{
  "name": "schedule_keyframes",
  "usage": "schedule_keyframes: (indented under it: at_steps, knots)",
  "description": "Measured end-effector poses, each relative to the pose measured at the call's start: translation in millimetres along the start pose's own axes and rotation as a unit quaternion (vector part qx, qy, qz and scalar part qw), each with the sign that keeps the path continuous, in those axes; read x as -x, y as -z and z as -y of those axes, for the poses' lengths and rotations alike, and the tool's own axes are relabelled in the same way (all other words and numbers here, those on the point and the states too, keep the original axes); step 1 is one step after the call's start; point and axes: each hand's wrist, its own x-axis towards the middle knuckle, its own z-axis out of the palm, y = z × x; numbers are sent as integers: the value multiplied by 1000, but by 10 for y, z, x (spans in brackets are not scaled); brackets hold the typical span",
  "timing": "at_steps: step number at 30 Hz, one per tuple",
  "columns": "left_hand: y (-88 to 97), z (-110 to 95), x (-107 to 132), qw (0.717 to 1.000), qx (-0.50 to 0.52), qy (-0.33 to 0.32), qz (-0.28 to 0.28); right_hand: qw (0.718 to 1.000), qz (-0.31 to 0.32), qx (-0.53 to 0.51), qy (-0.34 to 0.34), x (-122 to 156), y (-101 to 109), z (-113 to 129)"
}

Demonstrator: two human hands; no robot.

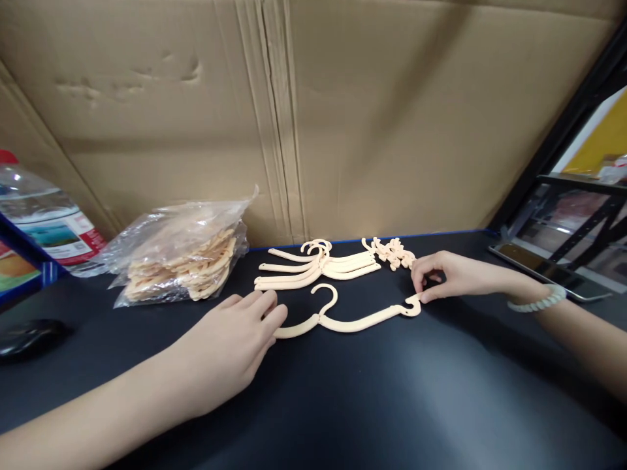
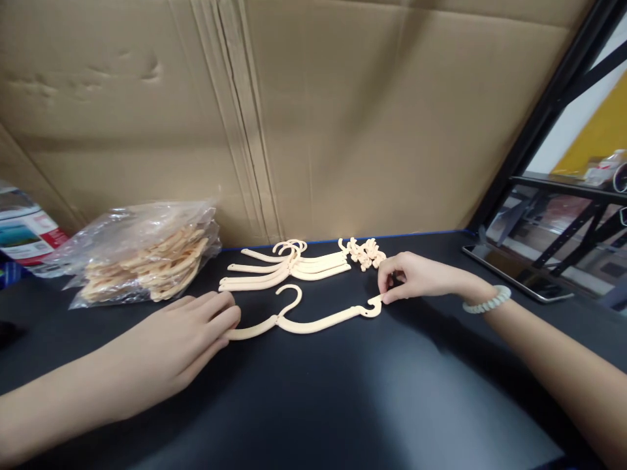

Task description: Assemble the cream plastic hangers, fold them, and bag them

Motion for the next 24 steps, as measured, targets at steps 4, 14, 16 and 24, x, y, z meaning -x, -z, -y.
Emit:
schedule_keyframes:
  at_steps: [4, 14, 16, 24]
  knots:
    - [30, 105, 45, 999, 10, -18, 50, 1000, 22, 9, -19, 9, -22, 30]
    - [200, 307, -11, 985, 126, -12, 116, 999, 12, 5, -36, 21, -67, 59]
    - [247, 321, -15, 980, 149, -4, 131, 999, 15, 10, -32, 25, -66, 60]
    - [263, 516, -41, 987, 138, 16, 75, 989, -137, -20, -45, -25, -87, 8]
